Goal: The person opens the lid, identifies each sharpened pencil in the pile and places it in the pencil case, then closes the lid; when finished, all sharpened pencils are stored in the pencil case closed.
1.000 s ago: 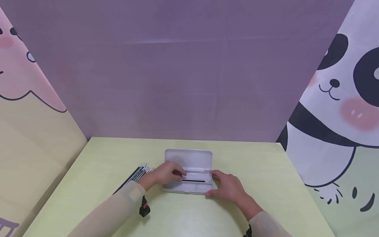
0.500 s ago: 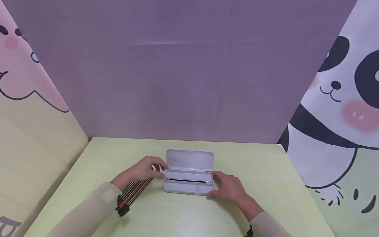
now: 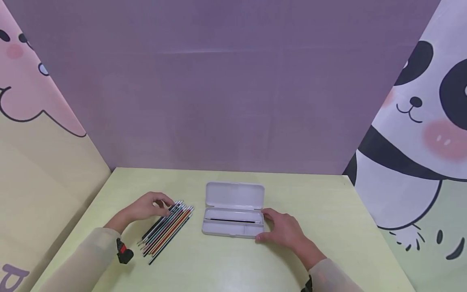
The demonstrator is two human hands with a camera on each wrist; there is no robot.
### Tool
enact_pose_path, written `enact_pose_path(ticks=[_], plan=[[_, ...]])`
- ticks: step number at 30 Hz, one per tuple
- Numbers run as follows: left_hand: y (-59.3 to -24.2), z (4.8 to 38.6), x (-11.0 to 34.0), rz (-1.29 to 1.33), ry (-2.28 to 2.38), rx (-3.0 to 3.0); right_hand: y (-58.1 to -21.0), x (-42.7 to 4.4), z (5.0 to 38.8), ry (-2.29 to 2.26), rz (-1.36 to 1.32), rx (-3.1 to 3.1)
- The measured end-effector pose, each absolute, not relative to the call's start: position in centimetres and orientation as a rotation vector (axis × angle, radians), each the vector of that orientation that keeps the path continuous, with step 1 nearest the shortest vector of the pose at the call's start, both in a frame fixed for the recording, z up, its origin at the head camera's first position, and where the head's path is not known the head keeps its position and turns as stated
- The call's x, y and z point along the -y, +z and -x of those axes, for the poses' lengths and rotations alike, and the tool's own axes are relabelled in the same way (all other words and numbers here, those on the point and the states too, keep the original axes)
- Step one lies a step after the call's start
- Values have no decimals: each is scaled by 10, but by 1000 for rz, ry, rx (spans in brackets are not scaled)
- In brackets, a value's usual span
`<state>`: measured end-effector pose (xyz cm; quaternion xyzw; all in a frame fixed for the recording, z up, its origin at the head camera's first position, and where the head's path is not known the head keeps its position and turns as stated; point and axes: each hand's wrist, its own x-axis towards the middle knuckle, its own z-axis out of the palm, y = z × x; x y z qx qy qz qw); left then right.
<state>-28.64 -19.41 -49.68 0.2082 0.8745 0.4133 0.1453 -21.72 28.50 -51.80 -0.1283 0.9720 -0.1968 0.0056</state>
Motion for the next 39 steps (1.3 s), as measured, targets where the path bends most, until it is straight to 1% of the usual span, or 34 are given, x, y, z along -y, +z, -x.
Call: enact_pose_path(ticks=[4, 15, 21, 29, 39], plan=[[-504, 287, 206, -546, 1209, -2530, -518, -286, 218, -613, 405, -3044], [-511, 280, 220, -625, 1184, -2453, -523, -287, 219, -628, 405, -3045], [-513, 281, 221, -592, 1148, -2493, -522, -287, 219, -622, 408, -3046], [-517, 286, 221, -618, 1125, -2510, -522, -287, 219, -617, 397, -3042], [-516, 285, 215, -546, 1040, -2617, -522, -287, 220, -635, 380, -3044]])
